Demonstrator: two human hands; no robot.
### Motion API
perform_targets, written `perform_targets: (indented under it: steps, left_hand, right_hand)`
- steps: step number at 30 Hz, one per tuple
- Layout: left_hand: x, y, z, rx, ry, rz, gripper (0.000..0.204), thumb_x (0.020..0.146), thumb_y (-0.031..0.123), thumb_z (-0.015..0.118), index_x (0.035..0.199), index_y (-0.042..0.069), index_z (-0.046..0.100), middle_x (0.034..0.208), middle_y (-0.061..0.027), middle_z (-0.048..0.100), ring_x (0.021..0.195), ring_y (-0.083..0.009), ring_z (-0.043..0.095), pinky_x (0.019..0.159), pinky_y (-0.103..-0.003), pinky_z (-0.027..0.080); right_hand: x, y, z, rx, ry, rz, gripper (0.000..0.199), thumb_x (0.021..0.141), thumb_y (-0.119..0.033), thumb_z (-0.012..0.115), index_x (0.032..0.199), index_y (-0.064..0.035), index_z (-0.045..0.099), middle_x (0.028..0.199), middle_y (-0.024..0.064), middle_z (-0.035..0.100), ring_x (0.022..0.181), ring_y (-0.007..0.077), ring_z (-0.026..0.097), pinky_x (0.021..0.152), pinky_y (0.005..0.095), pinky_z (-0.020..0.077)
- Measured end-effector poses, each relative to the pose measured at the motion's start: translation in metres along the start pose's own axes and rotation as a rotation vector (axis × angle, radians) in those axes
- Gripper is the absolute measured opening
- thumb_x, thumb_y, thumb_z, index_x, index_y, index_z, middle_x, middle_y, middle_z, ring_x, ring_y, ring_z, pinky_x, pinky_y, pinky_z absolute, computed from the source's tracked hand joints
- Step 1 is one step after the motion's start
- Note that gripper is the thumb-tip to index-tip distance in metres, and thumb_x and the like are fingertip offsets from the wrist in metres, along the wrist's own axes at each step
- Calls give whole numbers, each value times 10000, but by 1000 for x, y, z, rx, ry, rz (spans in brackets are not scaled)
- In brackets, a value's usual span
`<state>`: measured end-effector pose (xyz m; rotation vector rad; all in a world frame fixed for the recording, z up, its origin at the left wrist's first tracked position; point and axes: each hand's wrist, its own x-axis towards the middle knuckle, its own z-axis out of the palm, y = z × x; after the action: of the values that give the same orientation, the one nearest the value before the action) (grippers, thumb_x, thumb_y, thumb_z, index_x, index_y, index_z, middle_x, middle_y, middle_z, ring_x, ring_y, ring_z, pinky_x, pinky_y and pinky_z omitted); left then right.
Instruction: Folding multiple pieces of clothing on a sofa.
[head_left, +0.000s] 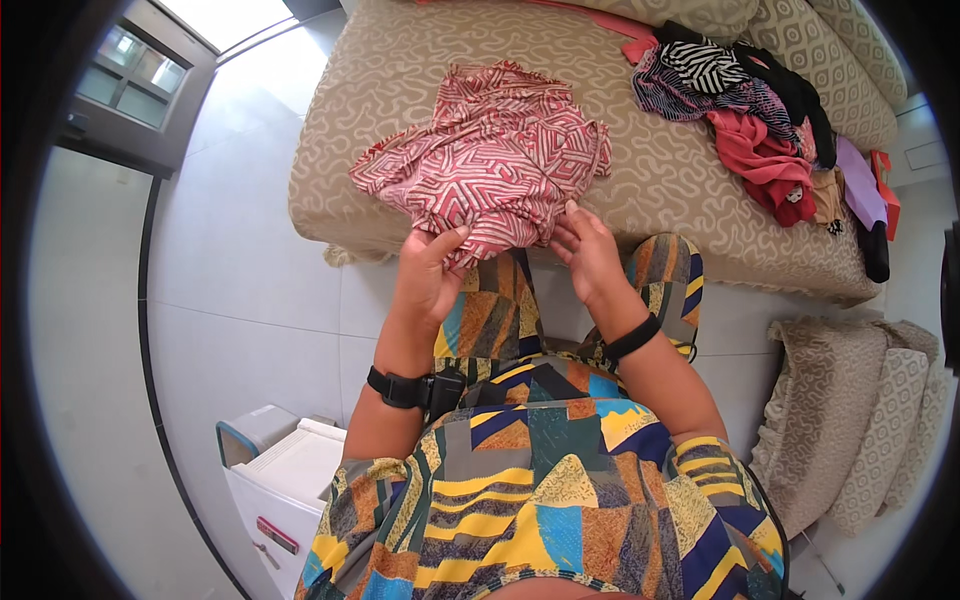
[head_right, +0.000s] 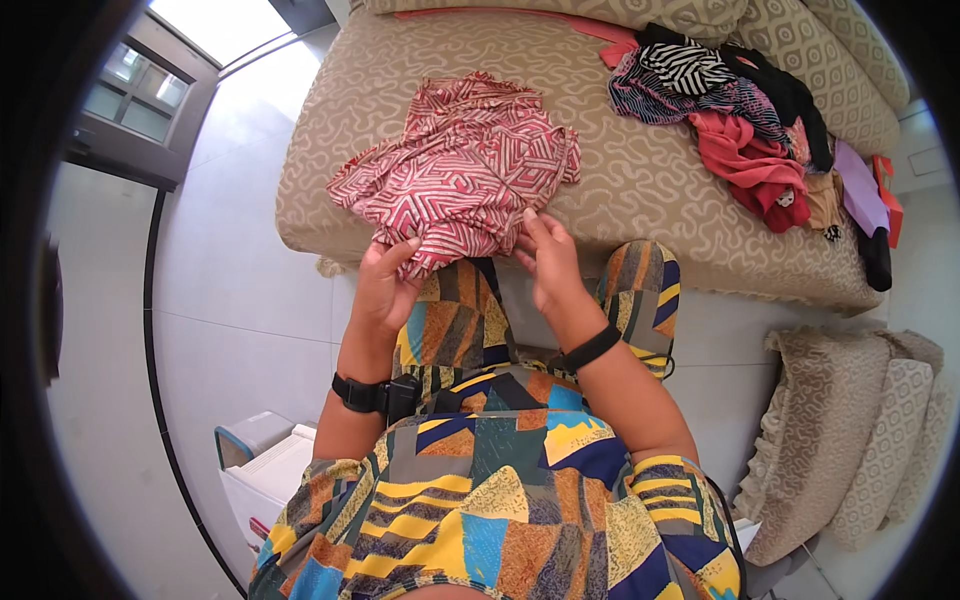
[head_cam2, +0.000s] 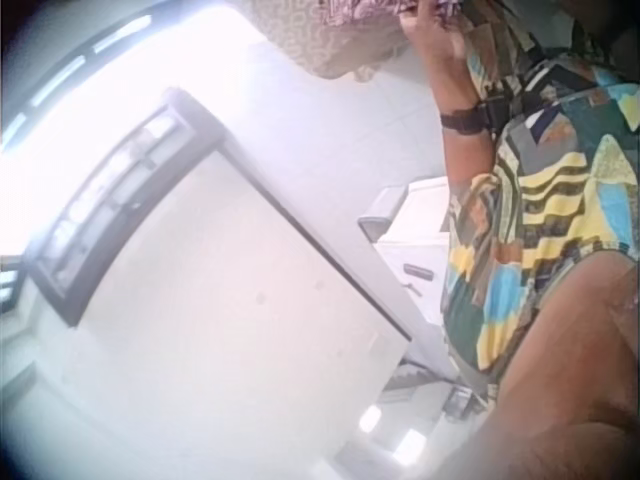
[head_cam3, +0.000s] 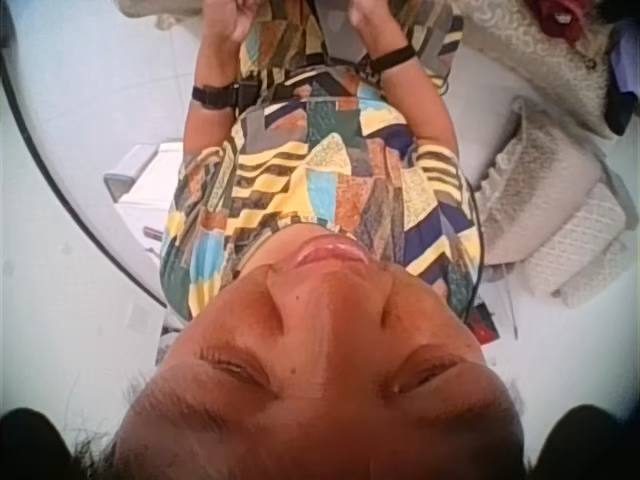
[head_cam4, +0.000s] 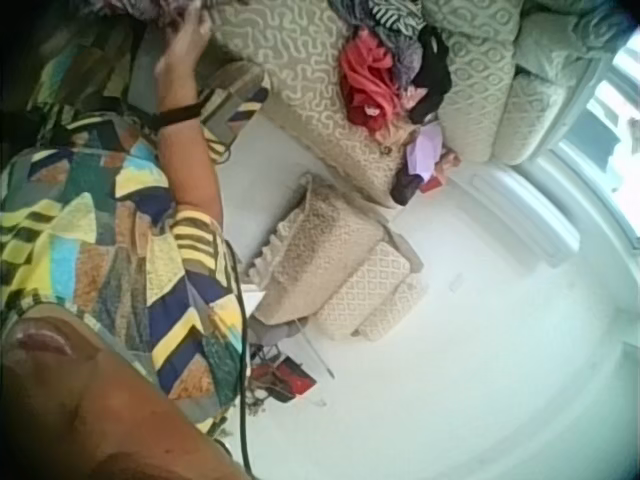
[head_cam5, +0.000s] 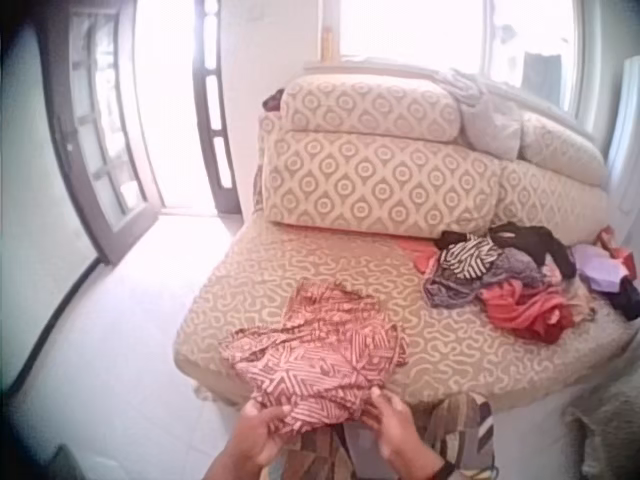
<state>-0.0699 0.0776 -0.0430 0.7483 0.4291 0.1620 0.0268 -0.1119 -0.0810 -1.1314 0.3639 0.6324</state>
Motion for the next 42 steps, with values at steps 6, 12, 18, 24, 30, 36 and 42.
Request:
perform_targets:
  steps: [6,12,18,24,30,36,42]
  left_hand:
    - [-17,9,15,25,-87,-4,495,849,-34,577,1320,-18,426,1234,-129,579,1112,-242,609,959,-384,519]
    - [-19,-1,-13,6,-20,-48,543,833,-40,582,1347,5,415,1261,-123,571,1136,-245,598,975,-388,508]
    - [-34,2,-6,-63,-33,-162,545,817,-70,566,1338,17,432,1241,-102,578,1130,-230,588,972,-389,496]
    - [3,28,3,91,-50,-105,457,819,-60,576,1258,30,492,1175,-100,612,1057,-220,626,882,-382,547]
    - [12,111,106,61,-358,486,325,834,-78,560,1151,-5,564,1051,-122,664,969,-227,662,831,-394,567]
    - [6,67,59,622,-155,745,398,815,-109,548,1205,-32,549,1119,-111,651,1029,-248,646,892,-359,534]
    - [-32,-11,-18,79,-69,-84,540,806,-100,548,1329,-48,424,1214,-132,600,1140,-248,592,993,-382,483]
  right_hand:
    - [5,-24,10,365,-278,164,406,956,-228,598,1309,-69,477,1177,75,614,1082,227,598,933,435,480]
    - [-25,-41,6,151,-212,-385,328,941,-104,598,1249,-35,509,1162,71,624,1033,168,619,919,337,490]
    - [-43,-37,-11,-44,-206,-376,303,928,-75,597,1211,-15,508,1122,55,612,1006,134,604,858,302,504]
    - [-30,-78,-7,-68,-187,-279,245,919,-94,582,1148,-31,523,1055,41,613,879,104,621,727,244,531]
    - [-43,-165,36,-45,-251,-928,209,934,-14,553,1139,-7,517,1079,84,621,918,137,628,798,293,526]
    - [-51,-125,17,38,-239,-784,172,925,-56,586,1089,-34,538,1012,37,623,852,89,597,740,240,494]
    - [-37,-14,-49,-68,-63,-328,153,916,-58,589,1056,-52,528,923,4,588,784,74,562,691,231,465]
